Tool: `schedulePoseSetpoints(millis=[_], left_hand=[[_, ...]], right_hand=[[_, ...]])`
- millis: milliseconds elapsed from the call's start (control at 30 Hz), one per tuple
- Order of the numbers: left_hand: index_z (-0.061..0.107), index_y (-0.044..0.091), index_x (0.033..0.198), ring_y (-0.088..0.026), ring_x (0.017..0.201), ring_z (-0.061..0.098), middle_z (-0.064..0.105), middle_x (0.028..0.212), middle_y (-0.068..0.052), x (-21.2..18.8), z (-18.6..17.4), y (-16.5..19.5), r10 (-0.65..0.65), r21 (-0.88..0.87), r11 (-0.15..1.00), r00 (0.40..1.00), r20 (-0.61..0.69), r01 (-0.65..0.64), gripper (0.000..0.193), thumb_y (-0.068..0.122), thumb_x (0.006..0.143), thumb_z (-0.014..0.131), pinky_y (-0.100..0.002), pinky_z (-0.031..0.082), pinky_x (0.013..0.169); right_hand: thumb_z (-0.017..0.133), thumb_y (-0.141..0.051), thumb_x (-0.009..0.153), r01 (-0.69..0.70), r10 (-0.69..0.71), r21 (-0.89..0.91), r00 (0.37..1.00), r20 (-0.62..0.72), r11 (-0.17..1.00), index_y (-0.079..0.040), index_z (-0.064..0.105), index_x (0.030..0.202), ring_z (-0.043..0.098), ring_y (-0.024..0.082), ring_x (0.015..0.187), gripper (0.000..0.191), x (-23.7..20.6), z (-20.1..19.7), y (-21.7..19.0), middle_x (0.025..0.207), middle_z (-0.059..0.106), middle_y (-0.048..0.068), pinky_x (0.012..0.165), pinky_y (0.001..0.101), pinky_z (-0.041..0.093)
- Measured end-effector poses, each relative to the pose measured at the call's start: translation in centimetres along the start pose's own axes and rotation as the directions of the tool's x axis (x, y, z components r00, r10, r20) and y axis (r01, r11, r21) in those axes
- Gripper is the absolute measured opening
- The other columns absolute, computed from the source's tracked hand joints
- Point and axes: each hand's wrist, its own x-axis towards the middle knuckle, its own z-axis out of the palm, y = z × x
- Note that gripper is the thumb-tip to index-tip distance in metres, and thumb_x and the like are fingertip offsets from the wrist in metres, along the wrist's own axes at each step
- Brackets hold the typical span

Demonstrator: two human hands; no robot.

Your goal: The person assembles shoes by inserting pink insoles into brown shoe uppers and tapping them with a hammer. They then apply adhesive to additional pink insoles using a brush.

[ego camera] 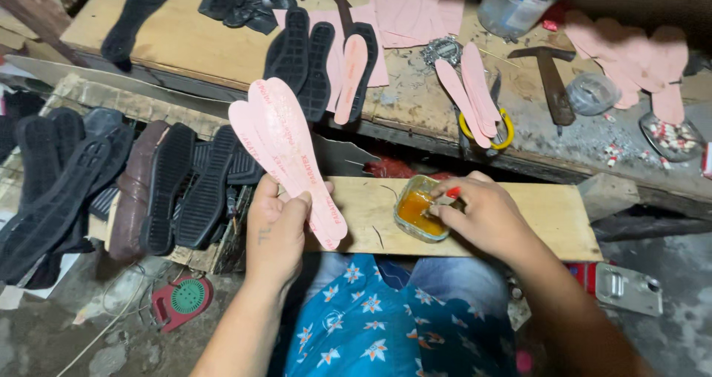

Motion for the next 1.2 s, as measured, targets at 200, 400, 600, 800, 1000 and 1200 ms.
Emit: schedulePoseSetpoints(millis=[200, 400, 600, 800, 1000, 1200], left_hand=[[0.051, 0.0, 0.131, -0.021, 0.1, 0.073, 0.074, 0.111, -0.018, -0.2, 1.2, -0.2, -0.019, 0.04, 0.999, 0.998, 0.056, 0.017, 0.038, -0.003, 0.093, 0.049, -0.034, 0.06, 0.085], [0.051, 0.0, 0.13, -0.02, 0.096, 0.074, 0.074, 0.11, -0.017, 0.3, 1.2, -1.1, -0.02, 0.063, 0.998, 0.994, 0.104, 0.013, 0.037, -0.003, 0.093, 0.051, -0.033, 0.06, 0.084], [0.051, -0.001, 0.131, -0.015, 0.08, 0.069, 0.073, 0.104, -0.014, 1.4, 1.7, -1.8, -0.026, 0.044, 0.999, 0.992, 0.121, 0.021, 0.035, -0.004, 0.095, 0.053, -0.029, 0.053, 0.065], [0.048, 0.001, 0.131, -0.013, 0.081, 0.071, 0.073, 0.1, -0.012, 1.4, 3.4, -2.6, -0.035, 0.035, 0.999, 0.976, 0.214, 0.028, 0.035, -0.004, 0.096, 0.051, -0.027, 0.057, 0.069], [0.049, -0.001, 0.129, -0.013, 0.088, 0.071, 0.073, 0.104, -0.011, 1.5, 4.0, -3.2, 0.0, 0.052, 0.999, 0.978, 0.208, -0.011, 0.034, -0.004, 0.095, 0.052, -0.028, 0.058, 0.076], [0.051, 0.0, 0.128, -0.017, 0.08, 0.068, 0.073, 0.101, -0.013, 1.8, 3.8, -3.4, -0.065, 0.048, 0.997, 0.987, 0.149, 0.059, 0.033, -0.004, 0.095, 0.054, -0.031, 0.054, 0.067]], right_hand=[[0.081, -0.027, 0.076, -0.047, 0.055, -0.151, 0.997, 0.045, 0.987, -0.009, 0.075, 0.094, 0.063, 0.034, 0.082, 0.027, 0.1, 2.3, 0.2, 0.077, 0.067, 0.015, 0.071, 0.0456, 0.051], [0.08, -0.018, 0.081, 0.11, -0.102, 0.016, 0.96, -0.259, 0.994, -0.007, 0.071, 0.096, 0.065, 0.029, 0.085, 0.021, -1.0, 0.9, -0.9, 0.089, 0.072, 0.011, 0.072, 0.0391, 0.052], [0.077, -0.01, 0.083, 0.043, -0.02, 0.107, 0.98, -0.2, 0.993, -0.005, 0.07, 0.1, 0.066, 0.029, 0.084, 0.019, -3.5, -1.5, -3.6, 0.093, 0.072, 0.009, 0.075, 0.0384, 0.053], [0.074, -0.005, 0.084, 0.181, -0.145, 0.455, 0.983, -0.112, 0.872, -0.004, 0.068, 0.103, 0.073, 0.024, 0.095, 0.02, -4.9, -1.8, -5.9, 0.105, 0.073, 0.011, 0.086, 0.0342, 0.058], [0.07, -0.002, 0.08, 0.248, -0.231, 0.394, 0.969, -0.09, 0.885, -0.005, 0.065, 0.1, 0.072, 0.026, 0.096, 0.021, -5.1, -1.6, -6.6, 0.107, 0.07, 0.012, 0.086, 0.0351, 0.058], [0.069, -0.003, 0.083, 0.268, -0.282, 0.379, 0.959, -0.02, 0.886, -0.005, 0.066, 0.096, 0.071, 0.025, 0.091, 0.014, -4.9, -1.0, -6.1, 0.101, 0.07, 0.01, 0.082, 0.0344, 0.058]])
